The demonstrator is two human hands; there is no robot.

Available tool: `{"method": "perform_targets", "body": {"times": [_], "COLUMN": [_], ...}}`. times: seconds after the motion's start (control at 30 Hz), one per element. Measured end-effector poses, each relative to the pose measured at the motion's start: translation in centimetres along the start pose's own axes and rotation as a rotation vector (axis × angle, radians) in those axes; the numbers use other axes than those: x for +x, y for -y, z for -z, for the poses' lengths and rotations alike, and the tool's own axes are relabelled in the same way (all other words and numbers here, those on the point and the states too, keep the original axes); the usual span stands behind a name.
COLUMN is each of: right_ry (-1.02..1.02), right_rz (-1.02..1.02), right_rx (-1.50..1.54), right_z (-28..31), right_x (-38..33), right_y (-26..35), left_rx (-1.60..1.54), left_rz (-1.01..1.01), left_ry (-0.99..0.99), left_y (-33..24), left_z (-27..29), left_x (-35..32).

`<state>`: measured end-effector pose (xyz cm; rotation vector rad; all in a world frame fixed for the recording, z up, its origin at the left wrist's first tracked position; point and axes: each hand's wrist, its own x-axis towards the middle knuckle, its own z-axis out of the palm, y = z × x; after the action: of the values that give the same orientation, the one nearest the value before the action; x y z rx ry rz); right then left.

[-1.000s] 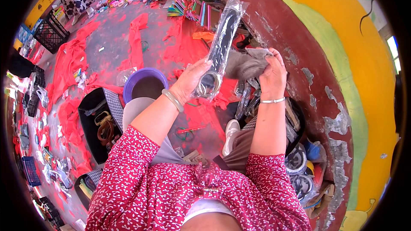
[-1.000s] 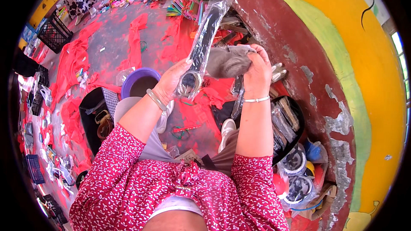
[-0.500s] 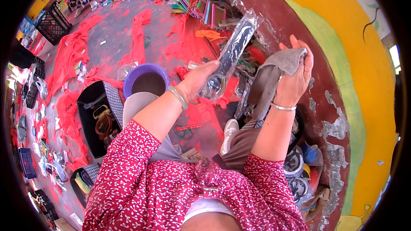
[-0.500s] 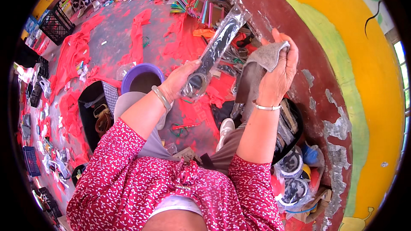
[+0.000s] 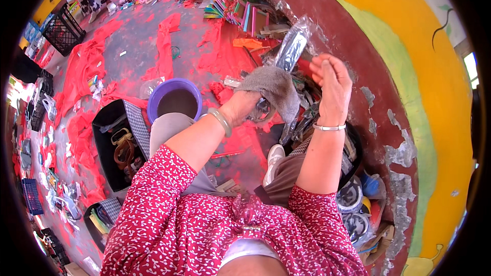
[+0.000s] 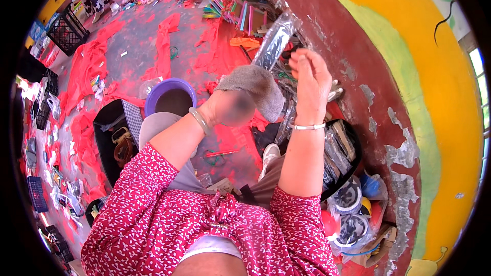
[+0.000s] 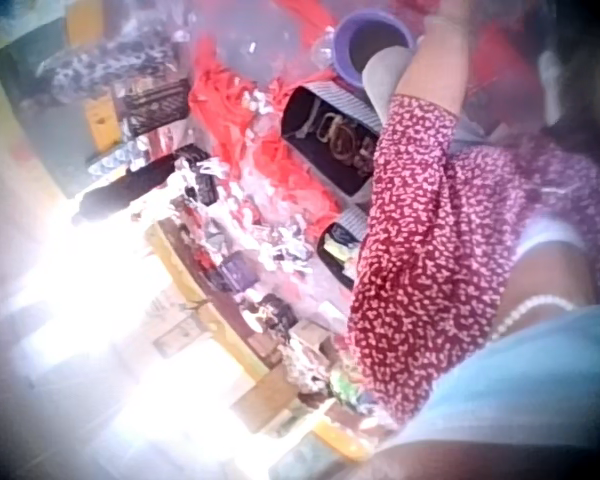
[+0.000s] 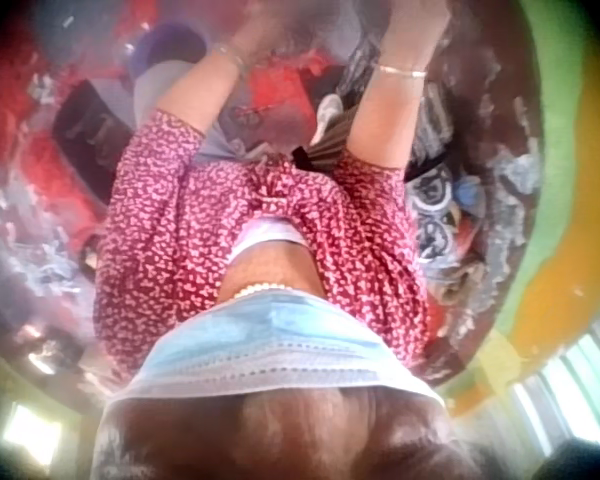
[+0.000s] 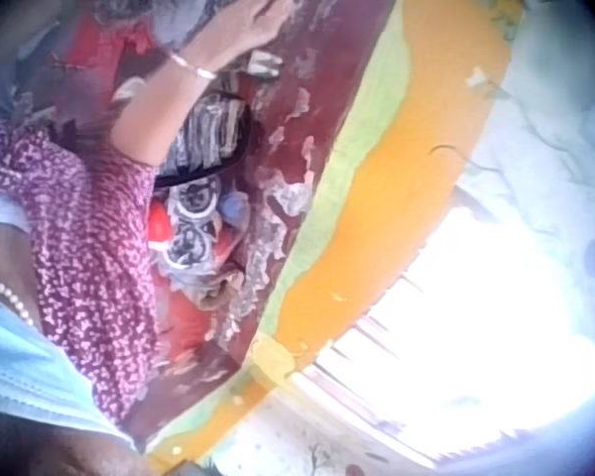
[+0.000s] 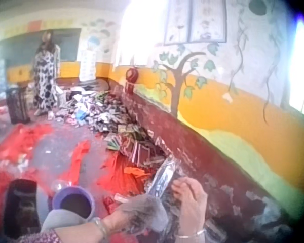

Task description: The person takes long items inside plastic sleeves from a container, wipes each one with a cloth, and places them back into a container.

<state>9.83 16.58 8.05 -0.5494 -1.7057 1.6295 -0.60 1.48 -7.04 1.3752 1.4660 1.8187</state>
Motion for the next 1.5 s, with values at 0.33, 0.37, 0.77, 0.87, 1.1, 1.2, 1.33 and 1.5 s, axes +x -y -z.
{"method": "perform_targets", "body": {"times": [0.33, 0.37, 0.77, 0.87, 1.1, 1.2, 1.33, 1.5], "right_ry": [0.325, 0.221, 0.67, 0.758, 0.862, 0.777, 0.327, 0.08], "right_rz": [0.079, 0.087, -0.232, -0.242, -0.261, -0.13, 0.407, 0.084], "right_rx": [-0.336, -0.218, 0.469, 0.527, 0.459, 0.28, -0.63, -0.656], "right_z": [0.6, 0.0, -1.5, -4.1, -7.1, -5.7, -1.1, -0.4], "right_x": [1.3, 0.6, -1.1, -1.3, 1.2, 3.4, 7.4, 2.9], "right_y": [-6.6, -5.0, -0.4, 1.4, 3.6, 3.6, 0.9, -2.6], "left_rx": [-0.577, -0.535, -0.065, -0.56, -0.782, -0.792, -0.864, -0.745], "left_rz": [0.347, 0.327, 0.274, 0.178, 0.203, 0.353, 0.366, 0.217], "left_ry": [-0.312, -0.323, -0.396, -0.266, -0.241, -0.279, -0.256, -0.326], "left_y": [-4.8, -4.7, 0.4, 2.0, -2.9, -5.5, -5.7, -6.3], "left_z": [0.0, 0.0, -0.8, -1.1, -1.8, -0.8, 0.3, 0.3], "left_x": [1.0, 0.9, 0.6, 1.8, 1.5, 0.6, 0.9, 1.7]}}
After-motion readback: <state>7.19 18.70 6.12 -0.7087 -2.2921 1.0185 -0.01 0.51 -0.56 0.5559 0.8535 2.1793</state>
